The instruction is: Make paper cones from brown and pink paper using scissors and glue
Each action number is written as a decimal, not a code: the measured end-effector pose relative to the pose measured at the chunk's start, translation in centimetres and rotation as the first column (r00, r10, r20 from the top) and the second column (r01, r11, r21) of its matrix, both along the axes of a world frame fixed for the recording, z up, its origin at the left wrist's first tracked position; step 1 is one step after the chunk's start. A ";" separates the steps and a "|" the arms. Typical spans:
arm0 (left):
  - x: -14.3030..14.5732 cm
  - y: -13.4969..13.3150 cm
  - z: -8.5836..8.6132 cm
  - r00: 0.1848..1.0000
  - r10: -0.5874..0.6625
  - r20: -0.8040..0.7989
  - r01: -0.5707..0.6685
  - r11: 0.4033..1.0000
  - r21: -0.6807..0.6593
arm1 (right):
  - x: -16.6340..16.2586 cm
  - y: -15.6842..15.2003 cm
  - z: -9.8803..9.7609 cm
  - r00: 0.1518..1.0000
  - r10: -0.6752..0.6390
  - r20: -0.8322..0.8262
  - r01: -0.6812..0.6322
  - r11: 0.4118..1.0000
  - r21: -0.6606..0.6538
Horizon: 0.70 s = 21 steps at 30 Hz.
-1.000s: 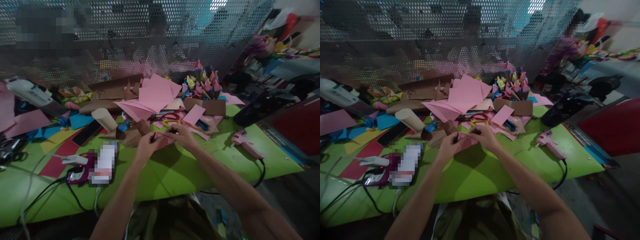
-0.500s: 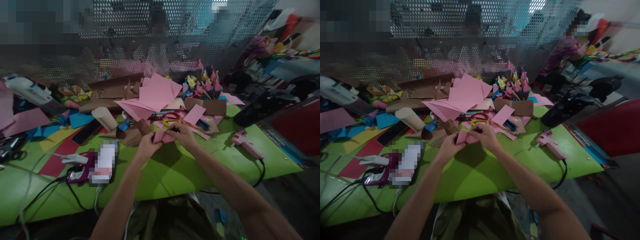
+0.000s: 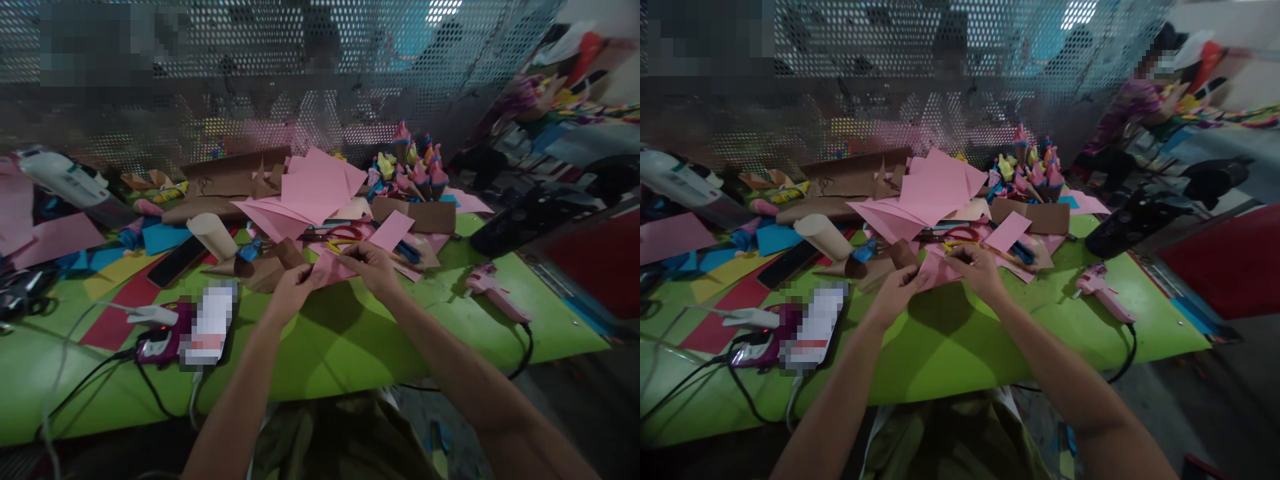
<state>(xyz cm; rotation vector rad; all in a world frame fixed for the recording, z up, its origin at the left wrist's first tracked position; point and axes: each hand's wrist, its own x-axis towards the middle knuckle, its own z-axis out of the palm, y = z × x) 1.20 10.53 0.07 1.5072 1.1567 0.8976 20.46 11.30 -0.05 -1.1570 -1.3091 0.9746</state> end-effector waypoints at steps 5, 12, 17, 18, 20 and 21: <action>0.1 0.0 0.0 1.000 0.011 -0.006 -0.011 1.000 0.000 | 0.1 0.0 0.1 0.997 0.043 0.058 -0.044 0.999 0.017; 0.4 0.1 0.3 0.996 0.070 0.063 -0.077 0.991 0.107 | -0.3 -0.5 -0.1 0.965 0.138 0.223 -0.156 0.985 0.067; 0.7 -0.3 -0.2 0.995 0.094 -0.043 -0.083 0.971 0.224 | -0.7 -0.7 -0.6 0.950 0.162 0.266 -0.185 0.981 0.065; 0.7 -0.4 -0.3 0.993 0.097 -0.064 -0.079 0.967 0.243 | -0.7 -0.7 -0.7 0.949 0.166 0.268 -0.190 0.980 0.064; 0.8 -0.5 -0.4 0.992 0.097 -0.085 -0.071 0.960 0.269 | -0.7 -0.6 -0.8 0.946 0.176 0.272 -0.199 0.978 0.061; 0.8 -0.5 -0.3 0.991 0.100 -0.084 -0.072 0.957 0.281 | -0.6 -0.5 -0.7 0.945 0.181 0.272 -0.203 0.978 0.055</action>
